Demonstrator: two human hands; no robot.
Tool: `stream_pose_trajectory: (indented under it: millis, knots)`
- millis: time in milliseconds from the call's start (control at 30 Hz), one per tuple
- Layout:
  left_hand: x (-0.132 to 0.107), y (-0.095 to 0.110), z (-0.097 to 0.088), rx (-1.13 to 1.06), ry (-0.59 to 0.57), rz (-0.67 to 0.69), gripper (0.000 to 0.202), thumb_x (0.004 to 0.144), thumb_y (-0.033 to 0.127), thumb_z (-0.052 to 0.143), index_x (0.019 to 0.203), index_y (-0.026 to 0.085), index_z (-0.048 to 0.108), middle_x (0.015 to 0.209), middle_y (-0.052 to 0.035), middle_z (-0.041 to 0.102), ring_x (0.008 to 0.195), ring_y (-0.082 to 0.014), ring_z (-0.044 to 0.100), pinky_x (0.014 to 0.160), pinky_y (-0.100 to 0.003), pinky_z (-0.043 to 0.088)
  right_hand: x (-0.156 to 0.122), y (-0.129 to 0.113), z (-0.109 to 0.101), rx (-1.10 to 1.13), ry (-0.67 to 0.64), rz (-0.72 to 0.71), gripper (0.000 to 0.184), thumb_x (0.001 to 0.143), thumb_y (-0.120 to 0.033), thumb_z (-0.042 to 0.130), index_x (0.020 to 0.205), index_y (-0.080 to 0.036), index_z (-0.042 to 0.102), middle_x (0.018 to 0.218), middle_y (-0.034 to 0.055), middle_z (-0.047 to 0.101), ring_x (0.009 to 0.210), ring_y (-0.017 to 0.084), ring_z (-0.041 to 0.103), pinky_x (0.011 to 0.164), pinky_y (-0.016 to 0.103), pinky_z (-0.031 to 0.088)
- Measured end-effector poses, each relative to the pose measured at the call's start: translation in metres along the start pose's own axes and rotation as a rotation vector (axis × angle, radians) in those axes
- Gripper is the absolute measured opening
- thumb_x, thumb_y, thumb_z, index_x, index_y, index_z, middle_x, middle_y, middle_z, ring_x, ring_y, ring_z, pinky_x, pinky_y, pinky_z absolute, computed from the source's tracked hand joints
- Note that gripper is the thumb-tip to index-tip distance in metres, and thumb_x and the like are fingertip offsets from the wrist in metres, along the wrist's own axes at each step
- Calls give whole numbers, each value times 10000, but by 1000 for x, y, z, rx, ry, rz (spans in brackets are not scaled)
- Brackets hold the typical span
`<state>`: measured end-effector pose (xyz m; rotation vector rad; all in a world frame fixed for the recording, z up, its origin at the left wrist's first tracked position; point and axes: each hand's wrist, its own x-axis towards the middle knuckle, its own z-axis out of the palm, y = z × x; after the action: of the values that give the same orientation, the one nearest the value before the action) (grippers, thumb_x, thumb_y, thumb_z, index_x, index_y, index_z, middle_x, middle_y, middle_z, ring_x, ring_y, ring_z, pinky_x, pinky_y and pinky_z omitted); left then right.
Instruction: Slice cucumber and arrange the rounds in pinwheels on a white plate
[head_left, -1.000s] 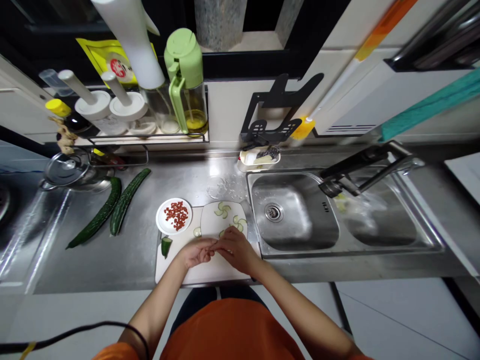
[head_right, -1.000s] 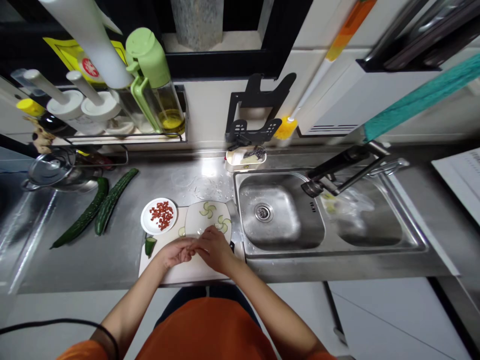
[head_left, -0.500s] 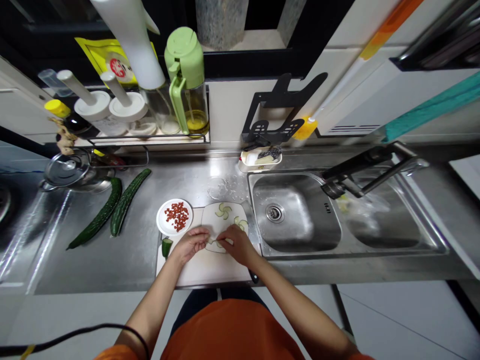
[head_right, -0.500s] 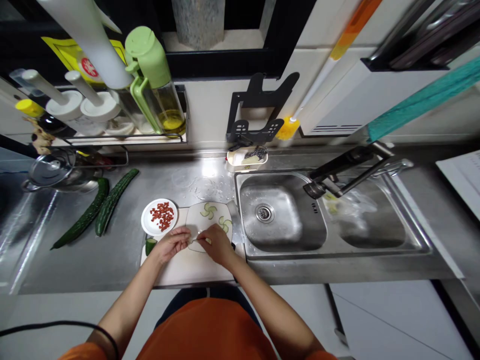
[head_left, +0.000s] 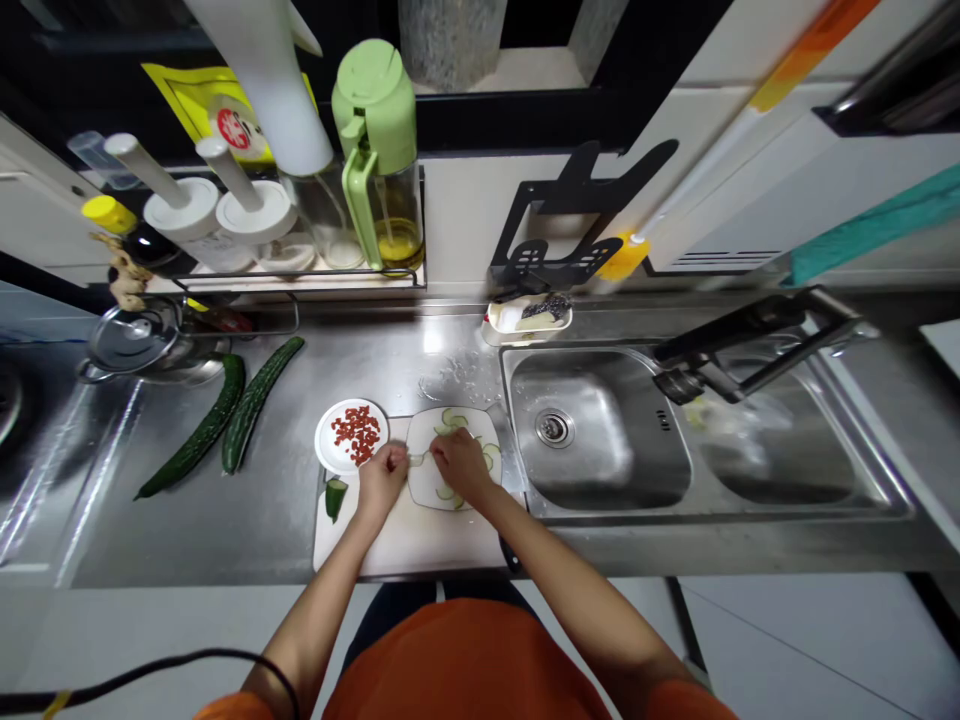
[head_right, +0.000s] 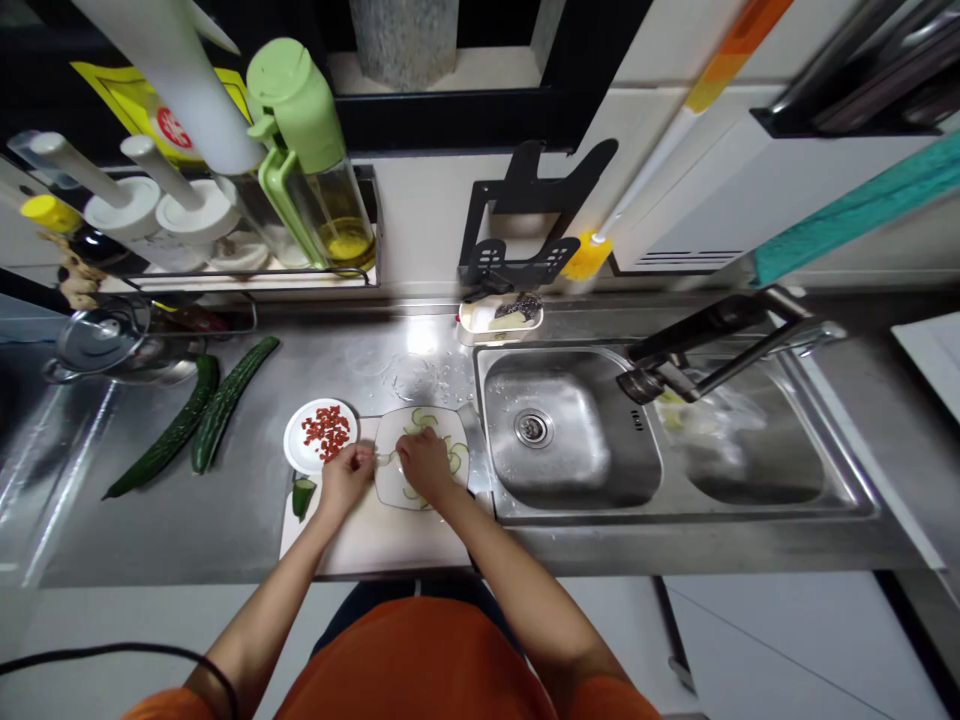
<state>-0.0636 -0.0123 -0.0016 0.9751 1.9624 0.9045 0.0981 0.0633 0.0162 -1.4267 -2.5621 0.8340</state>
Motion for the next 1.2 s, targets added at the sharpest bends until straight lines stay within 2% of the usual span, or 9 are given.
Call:
stream_pose_trajectory:
  millis: [100,200,400,600,800,1033,1200]
  knots:
    - [0,7,2,104,24,82,92,760,243,564,795,195,634,689,-8,628,630,-133,548,643,-224,396,5,0,3,-70,-20,11,177,905,-217,481,846,-223,647,811,38,674,969,222,489,705,298,327]
    - [0,14,3,101,34,121,61,761,226,560,738,204,611,670,-9,604,629,-144,527,657,-231,384,9,0,7,-124,-42,-5,190,919,-230,464,877,-227,650,861,50,681,1002,236,481,733,321,330]
    - [1,17,4,110,-2,154,74,776,204,525,739,215,588,725,-30,601,693,-173,532,734,-260,384,12,5,19,-205,-54,-65,203,900,-186,463,921,-220,662,925,80,678,1050,263,461,787,374,321]
    - [1,16,5,75,-10,157,65,747,182,553,762,221,603,754,-40,605,733,-194,544,744,-274,391,11,10,26,-241,-38,-122,214,886,-160,459,914,-196,669,923,104,663,1052,275,450,784,384,319]
    - [1,14,4,134,-15,201,103,772,184,539,819,218,624,817,-71,613,828,-225,551,831,-321,394,10,12,26,-249,-10,-182,203,874,-153,476,917,-205,668,942,99,635,1056,272,423,797,384,316]
    - [0,14,-1,86,-32,156,106,779,203,555,762,236,655,798,-69,620,844,-224,561,854,-327,407,6,13,22,-227,9,-228,209,875,-146,479,935,-208,668,960,97,611,1048,260,417,799,376,325]
    - [-10,15,-4,90,-22,216,152,796,230,570,895,232,685,966,-101,639,981,-254,549,956,-380,382,-8,16,22,-221,68,-232,223,883,-150,466,991,-198,655,986,107,610,1051,271,424,798,382,336]
